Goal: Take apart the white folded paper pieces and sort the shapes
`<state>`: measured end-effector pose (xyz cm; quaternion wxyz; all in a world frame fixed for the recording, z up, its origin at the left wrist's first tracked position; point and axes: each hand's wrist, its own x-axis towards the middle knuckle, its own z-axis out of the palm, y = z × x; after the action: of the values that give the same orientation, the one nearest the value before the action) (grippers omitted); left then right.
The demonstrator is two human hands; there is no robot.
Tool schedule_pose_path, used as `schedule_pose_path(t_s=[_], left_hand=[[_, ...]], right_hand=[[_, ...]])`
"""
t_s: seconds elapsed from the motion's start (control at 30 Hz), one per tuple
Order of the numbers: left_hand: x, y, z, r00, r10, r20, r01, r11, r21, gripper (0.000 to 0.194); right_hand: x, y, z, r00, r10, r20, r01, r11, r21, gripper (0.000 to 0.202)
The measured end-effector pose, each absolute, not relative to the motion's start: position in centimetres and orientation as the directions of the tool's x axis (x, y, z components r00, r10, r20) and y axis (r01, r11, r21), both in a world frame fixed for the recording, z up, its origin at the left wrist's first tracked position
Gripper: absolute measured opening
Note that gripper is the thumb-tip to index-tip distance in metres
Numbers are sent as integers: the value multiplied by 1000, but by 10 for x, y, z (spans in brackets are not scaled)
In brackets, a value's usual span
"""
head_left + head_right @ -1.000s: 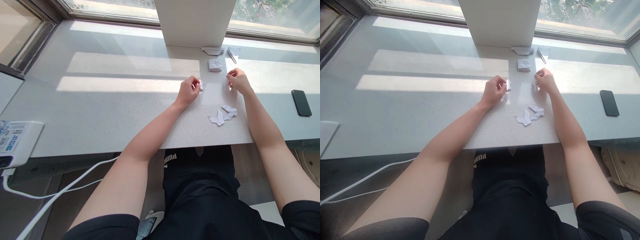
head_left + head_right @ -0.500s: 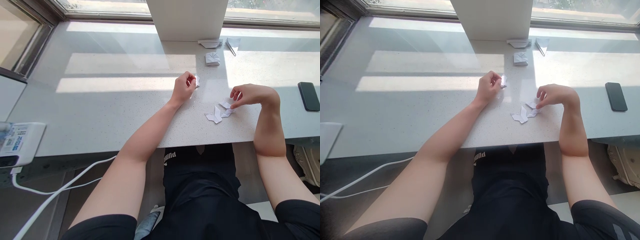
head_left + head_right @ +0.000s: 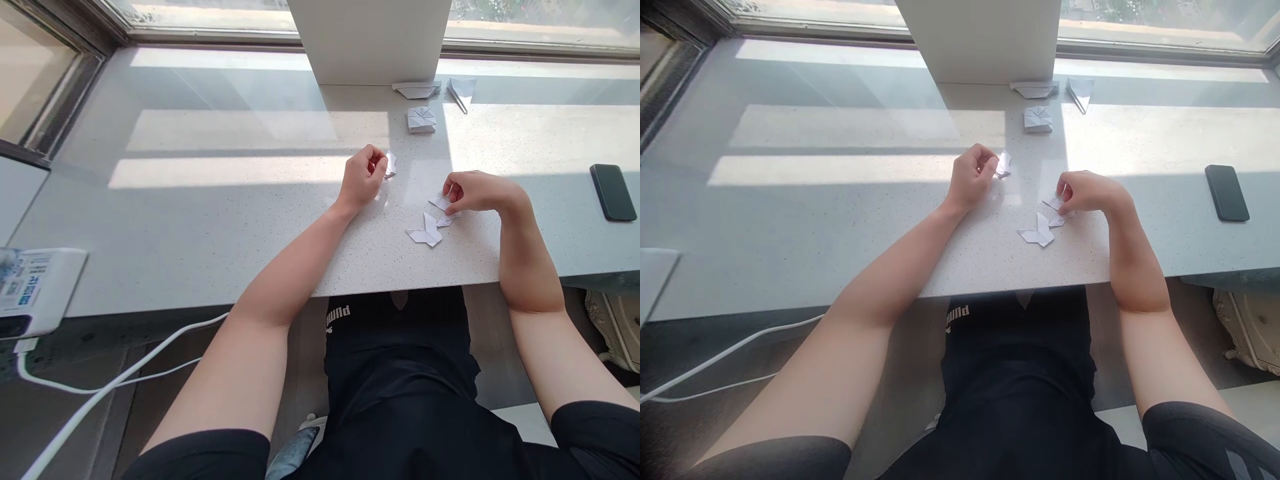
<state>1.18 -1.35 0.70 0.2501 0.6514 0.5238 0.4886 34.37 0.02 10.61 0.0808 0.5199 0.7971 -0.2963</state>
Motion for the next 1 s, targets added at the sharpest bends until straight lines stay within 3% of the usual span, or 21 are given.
schedule_pose_path(t_s=[0.1,0.33,0.53,0.67,0.83,1.0], left_hand=[[13,-16,10,-16,917,398,407,-357,840,35],[12,-16,11,-12,908,419,395,-381,836,47],[12,-15,5,28,896,444,427,-412,805,27],[18,-22,7,89,890,447,445,-437,781,10],[27,-38,16,223,909,352,432,-416,800,22],[30,-43,21,270,920,286,408,-378,831,9]], right_hand=[[343,1,105,-357,831,-427,908,202,-367,51],[340,15,75,-443,893,-83,793,347,-500,37],[333,12,73,-471,881,-37,720,360,-594,50],[320,4,78,-508,861,18,644,394,-656,47],[296,-6,72,-581,811,66,552,452,-701,47],[279,-16,69,-532,836,135,508,442,-739,67]])
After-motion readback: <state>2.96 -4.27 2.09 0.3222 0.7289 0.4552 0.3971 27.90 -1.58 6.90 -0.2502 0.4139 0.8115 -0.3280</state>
